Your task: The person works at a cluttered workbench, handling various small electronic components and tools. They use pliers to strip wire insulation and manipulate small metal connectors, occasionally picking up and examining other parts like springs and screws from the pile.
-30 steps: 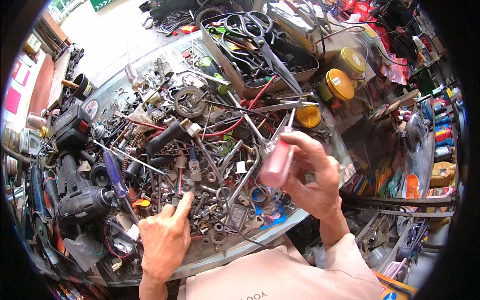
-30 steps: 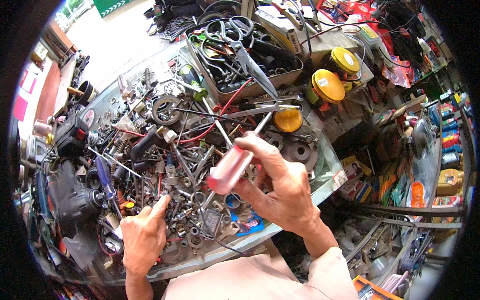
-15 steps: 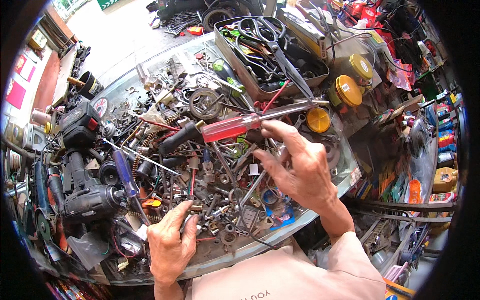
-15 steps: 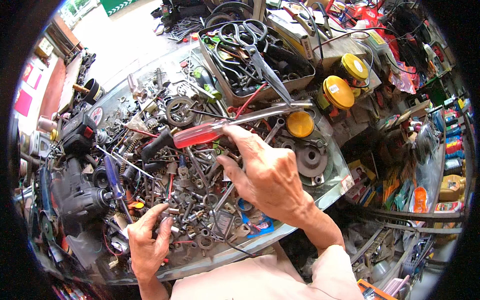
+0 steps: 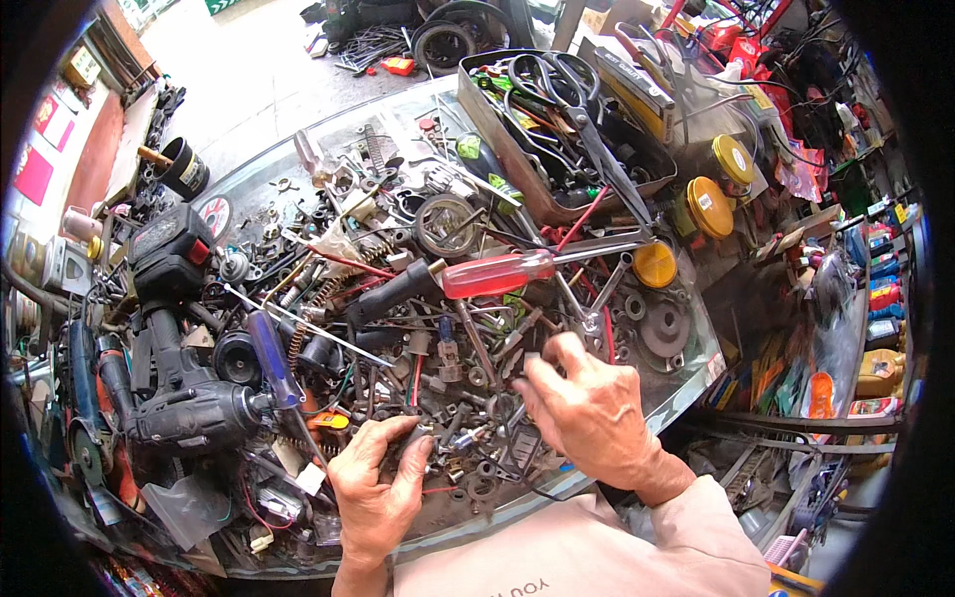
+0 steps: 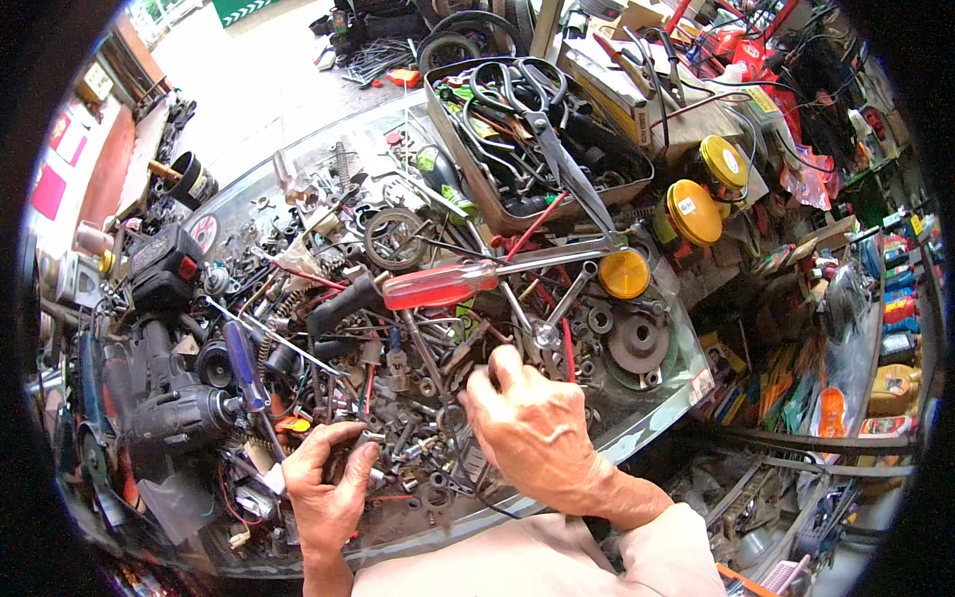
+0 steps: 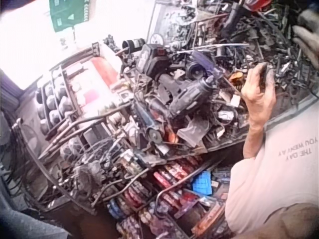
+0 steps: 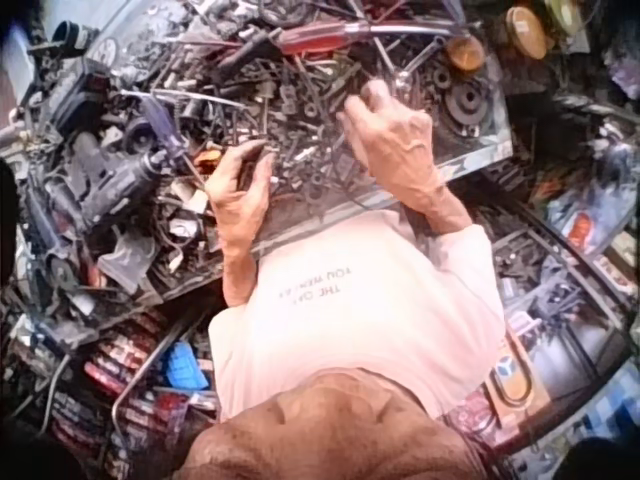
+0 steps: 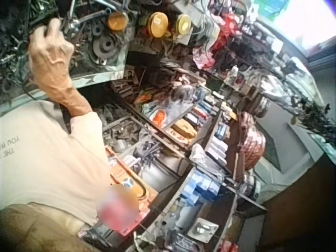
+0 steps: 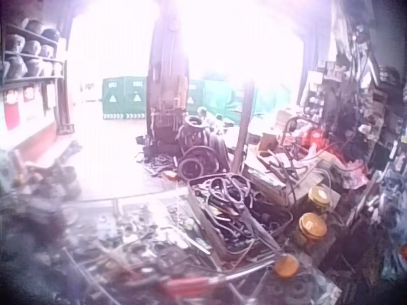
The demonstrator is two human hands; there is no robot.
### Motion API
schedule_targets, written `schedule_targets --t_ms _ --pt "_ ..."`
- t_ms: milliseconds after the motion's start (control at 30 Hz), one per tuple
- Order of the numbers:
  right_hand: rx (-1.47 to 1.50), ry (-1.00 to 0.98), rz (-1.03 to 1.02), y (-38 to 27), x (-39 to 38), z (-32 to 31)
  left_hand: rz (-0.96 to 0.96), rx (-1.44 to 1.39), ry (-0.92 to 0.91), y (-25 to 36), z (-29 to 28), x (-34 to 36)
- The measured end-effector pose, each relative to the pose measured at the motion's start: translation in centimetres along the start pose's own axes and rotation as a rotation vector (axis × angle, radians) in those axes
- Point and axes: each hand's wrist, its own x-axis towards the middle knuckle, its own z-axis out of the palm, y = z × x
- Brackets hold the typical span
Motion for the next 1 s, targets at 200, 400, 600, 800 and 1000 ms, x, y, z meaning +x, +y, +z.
schedule_targets --t_ms 200,400,600,800,1000 --pt "0.038 -0.054 -0.119 -2.2 0.5 2.2 0.086 0.048 0.031 0.0 -0.2 -0.3" --pt "0.021 -0.226 -0.147 -3.6 1.8 2.2 0.177 0.066 0.058 -0.4 -0.1 -0.5" --pt "0.316 -0.187 -0.041 -2.5 1.9 1.7 0.15 0.032 0.088 -0.4 -0.5 -0.5" --pt "0.322 -0.154 -0.108 -3.6 1.1 2.0 0.112 0.01 0.14 0.1 -0.3 -0.8" --pt "0.37 -0.026 -0.071 -4.7 -0.4 2.8 0.134 0.063 0.192 0.0 -0.2 -0.8"
